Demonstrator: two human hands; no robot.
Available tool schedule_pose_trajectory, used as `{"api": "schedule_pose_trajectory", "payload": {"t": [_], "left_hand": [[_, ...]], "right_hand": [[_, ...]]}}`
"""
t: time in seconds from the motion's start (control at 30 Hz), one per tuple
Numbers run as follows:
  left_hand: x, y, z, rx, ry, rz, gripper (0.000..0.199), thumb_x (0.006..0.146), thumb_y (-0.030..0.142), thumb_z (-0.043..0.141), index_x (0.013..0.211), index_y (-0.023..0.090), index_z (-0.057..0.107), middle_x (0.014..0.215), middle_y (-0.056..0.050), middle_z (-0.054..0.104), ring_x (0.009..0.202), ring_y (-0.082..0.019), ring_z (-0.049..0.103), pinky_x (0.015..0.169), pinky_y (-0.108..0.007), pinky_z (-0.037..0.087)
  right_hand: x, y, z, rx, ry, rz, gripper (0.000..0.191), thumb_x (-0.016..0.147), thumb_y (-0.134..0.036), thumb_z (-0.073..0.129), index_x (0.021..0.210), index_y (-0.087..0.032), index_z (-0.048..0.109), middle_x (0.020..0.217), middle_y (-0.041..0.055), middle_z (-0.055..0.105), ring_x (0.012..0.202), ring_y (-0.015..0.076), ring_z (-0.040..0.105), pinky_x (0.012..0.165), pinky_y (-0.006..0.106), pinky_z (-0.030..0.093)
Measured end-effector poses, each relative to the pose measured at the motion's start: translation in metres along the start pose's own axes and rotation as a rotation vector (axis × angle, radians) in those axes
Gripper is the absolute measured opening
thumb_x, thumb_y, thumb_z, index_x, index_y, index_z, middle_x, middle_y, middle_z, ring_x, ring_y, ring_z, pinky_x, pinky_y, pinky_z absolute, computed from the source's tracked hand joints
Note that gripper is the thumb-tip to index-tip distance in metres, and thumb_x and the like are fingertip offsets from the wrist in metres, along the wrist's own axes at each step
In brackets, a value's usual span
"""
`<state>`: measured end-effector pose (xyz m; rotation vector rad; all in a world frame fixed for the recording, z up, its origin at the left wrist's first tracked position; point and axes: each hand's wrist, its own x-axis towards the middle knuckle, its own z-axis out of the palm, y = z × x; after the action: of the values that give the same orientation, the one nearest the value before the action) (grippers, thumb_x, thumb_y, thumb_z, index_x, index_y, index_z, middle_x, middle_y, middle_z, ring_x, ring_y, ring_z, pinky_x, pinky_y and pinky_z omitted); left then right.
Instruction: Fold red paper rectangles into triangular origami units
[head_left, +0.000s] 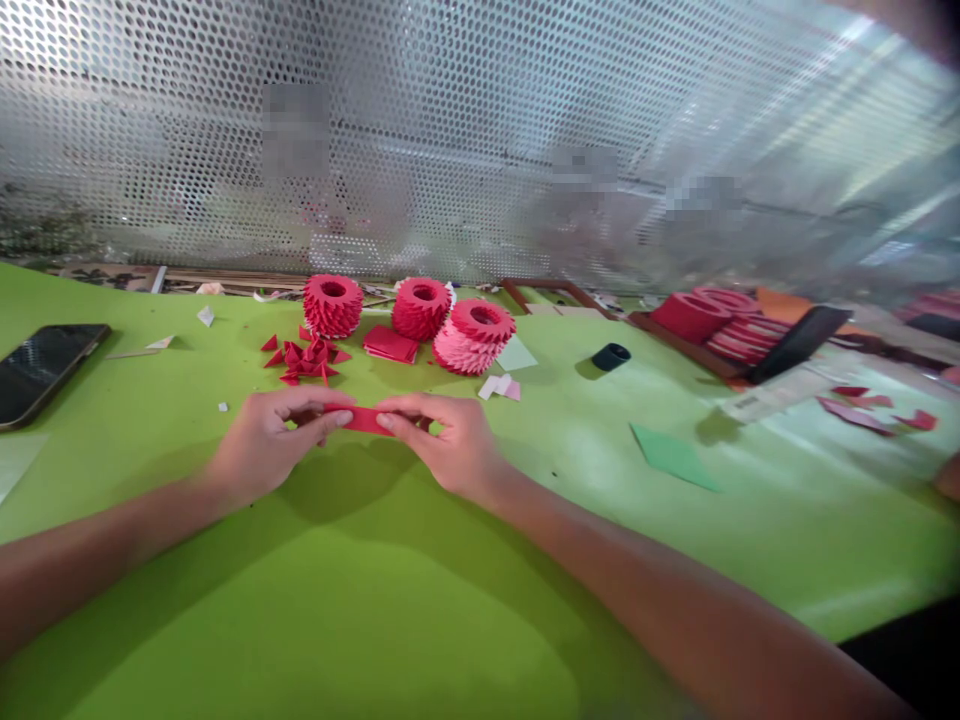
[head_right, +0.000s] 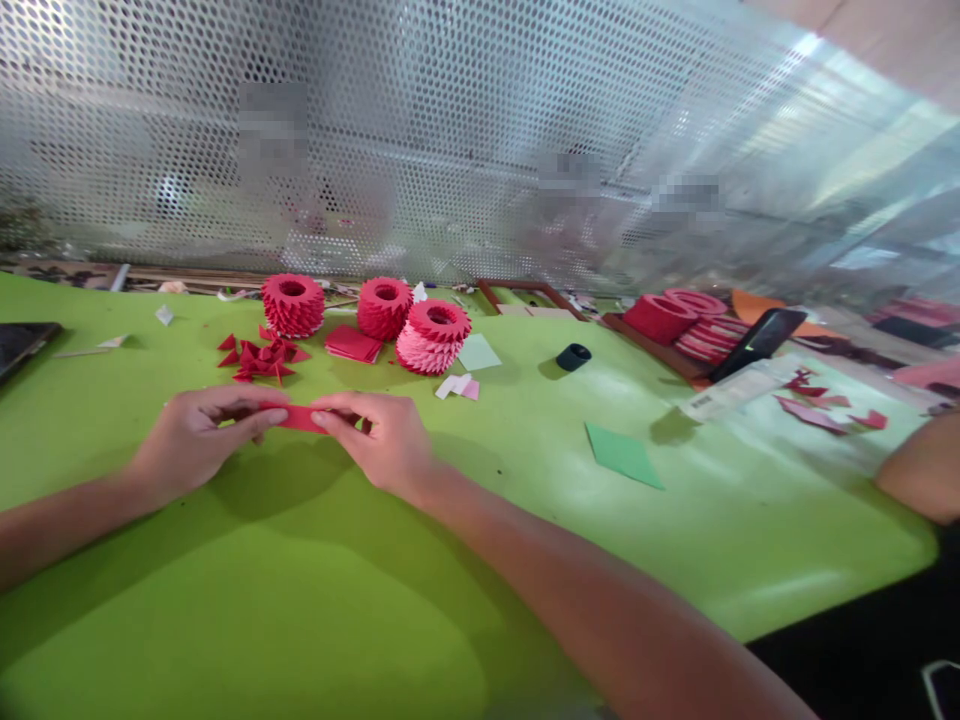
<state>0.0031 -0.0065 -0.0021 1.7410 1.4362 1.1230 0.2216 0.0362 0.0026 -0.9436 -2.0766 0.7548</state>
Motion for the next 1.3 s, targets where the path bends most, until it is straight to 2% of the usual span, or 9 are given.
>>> {"api": "schedule_pose_trajectory", "payload": {"t": [0.13, 0.43, 0.83, 1.07, 1.2, 1.3], "left_hand": [[0.0008, 0.0007, 0.0001, -0.054, 0.010, -0.041, 0.033, 0.082, 0.045, 0.068, 0.102, 0.020, 0.075, 0.067, -0.002, 0.070, 0.049, -0.012, 0.054, 0.040, -0.019, 0.037], [0.0000, 0.0061, -0.0007, -0.091, -0.010, -0.117, 0.031, 0.081, 0.044, 0.069, 0.098, 0.018, 0.076, 0.060, 0.000, 0.065, 0.042, -0.008, 0.043, 0.037, -0.016, 0.028], [0.0010, 0.0028, -0.0002, -0.093, -0.016, -0.141, 0.032, 0.081, 0.044, 0.069, 0.098, 0.018, 0.076, 0.062, 0.000, 0.066, 0.045, -0.008, 0.045, 0.039, -0.017, 0.030], [0.0015, 0.0056, -0.0003, -0.111, -0.004, -0.138, 0.031, 0.079, 0.043, 0.068, 0.094, 0.017, 0.076, 0.059, 0.000, 0.065, 0.041, -0.008, 0.040, 0.037, -0.017, 0.027], [0.0012, 0.0079, 0.0008, -0.072, -0.007, -0.120, 0.030, 0.080, 0.043, 0.066, 0.093, 0.018, 0.076, 0.059, 0.000, 0.066, 0.042, -0.009, 0.043, 0.037, -0.018, 0.029], [-0.0006, 0.0076, 0.0030, -0.022, -0.014, -0.085, 0.029, 0.080, 0.043, 0.066, 0.092, 0.019, 0.077, 0.064, -0.002, 0.070, 0.048, -0.012, 0.052, 0.041, -0.019, 0.036]], "right_hand": [[0.0006, -0.0005, -0.0004, 0.008, 0.000, 0.006, 0.019, 0.089, -0.033, 0.067, 0.097, -0.021, 0.079, 0.090, 0.0042, 0.079, 0.072, 0.0163, 0.070, 0.063, 0.025, 0.053], [0.0000, -0.0010, 0.0004, 0.016, 0.019, -0.006, 0.019, 0.089, -0.032, 0.066, 0.095, -0.020, 0.079, 0.091, 0.0048, 0.079, 0.075, 0.0169, 0.072, 0.065, 0.025, 0.054], [0.0007, -0.0027, 0.0003, 0.003, 0.015, 0.012, 0.021, 0.090, -0.033, 0.064, 0.096, -0.019, 0.079, 0.091, 0.0055, 0.079, 0.071, 0.0166, 0.071, 0.061, 0.025, 0.052], [0.0013, -0.0035, -0.0017, 0.030, -0.010, 0.050, 0.023, 0.090, -0.035, 0.063, 0.097, -0.019, 0.078, 0.092, 0.0060, 0.079, 0.069, 0.0154, 0.068, 0.062, 0.026, 0.050], [0.0032, -0.0077, -0.0020, 0.105, -0.092, 0.094, 0.033, 0.088, -0.043, 0.066, 0.106, -0.018, 0.074, 0.092, 0.0059, 0.076, 0.071, 0.0140, 0.064, 0.061, 0.024, 0.047], [0.0039, -0.0086, -0.0002, 0.159, -0.210, 0.152, 0.036, 0.084, -0.049, 0.067, 0.093, -0.015, 0.074, 0.081, 0.0036, 0.071, 0.062, 0.0113, 0.056, 0.052, 0.022, 0.039]]}}
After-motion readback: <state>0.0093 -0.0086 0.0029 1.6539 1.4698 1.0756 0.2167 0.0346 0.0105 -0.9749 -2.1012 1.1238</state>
